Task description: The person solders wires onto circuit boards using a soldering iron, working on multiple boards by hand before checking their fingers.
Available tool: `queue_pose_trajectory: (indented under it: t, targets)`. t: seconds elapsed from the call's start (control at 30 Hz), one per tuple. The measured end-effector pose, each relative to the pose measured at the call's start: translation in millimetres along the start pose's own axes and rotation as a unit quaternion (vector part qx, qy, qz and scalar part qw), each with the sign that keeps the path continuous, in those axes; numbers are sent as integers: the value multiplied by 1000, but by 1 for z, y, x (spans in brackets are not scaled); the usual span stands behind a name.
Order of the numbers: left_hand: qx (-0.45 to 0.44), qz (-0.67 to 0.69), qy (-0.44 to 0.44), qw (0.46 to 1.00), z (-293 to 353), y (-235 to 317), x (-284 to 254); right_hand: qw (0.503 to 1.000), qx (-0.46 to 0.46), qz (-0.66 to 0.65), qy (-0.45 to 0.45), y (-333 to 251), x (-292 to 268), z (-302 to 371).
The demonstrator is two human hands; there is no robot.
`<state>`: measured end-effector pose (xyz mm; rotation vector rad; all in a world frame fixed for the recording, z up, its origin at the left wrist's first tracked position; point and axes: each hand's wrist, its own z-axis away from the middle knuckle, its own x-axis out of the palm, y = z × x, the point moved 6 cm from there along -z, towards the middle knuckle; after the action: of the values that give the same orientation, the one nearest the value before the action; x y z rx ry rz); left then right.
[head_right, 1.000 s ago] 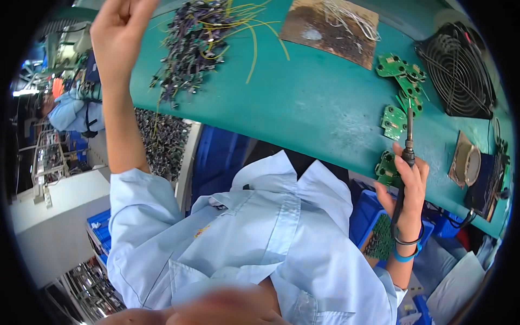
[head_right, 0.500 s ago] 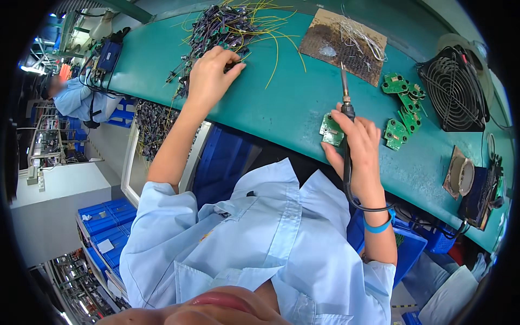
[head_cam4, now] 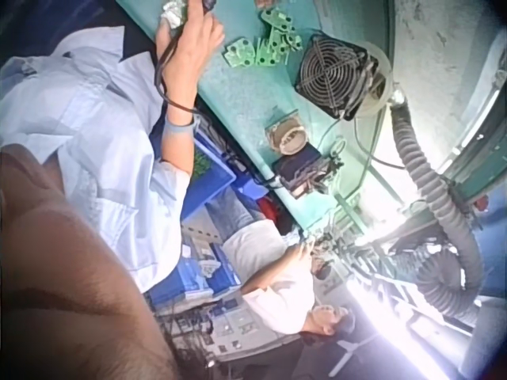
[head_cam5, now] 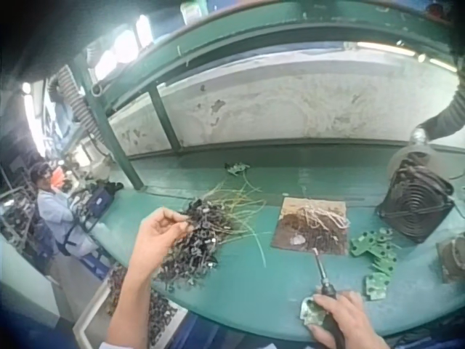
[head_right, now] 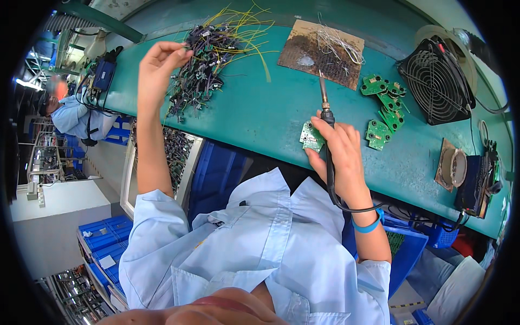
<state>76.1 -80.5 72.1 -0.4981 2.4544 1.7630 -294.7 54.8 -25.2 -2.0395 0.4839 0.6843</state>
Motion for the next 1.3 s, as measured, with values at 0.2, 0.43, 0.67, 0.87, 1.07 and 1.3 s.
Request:
queue_pose_trajectory:
  t: [0.2,0.43,0.67,0.87,1.07,1.3]
  targets:
    - [83,3,37,996,10,7,-3,1000,-2,-1,-5,-2,0,0]
    - [256,31,153,954,18,73,-46,1000,4,-6,-12,-2,0,-3]
    - [-30,427,-19,904,70,-17,57,1000,5,-14,12,0,-5,-8]
    - [-154,528,-96,830,149,-37,152,966,42,-191,171,-6,-25,-2]
    - [-189,481,-139,845,177,-33,192,950,-13,-248,187,-40,-22,-29]
    - [-199,370,-215,882,193,-24,188,959,-28,-270,79,-50,-15,-43]
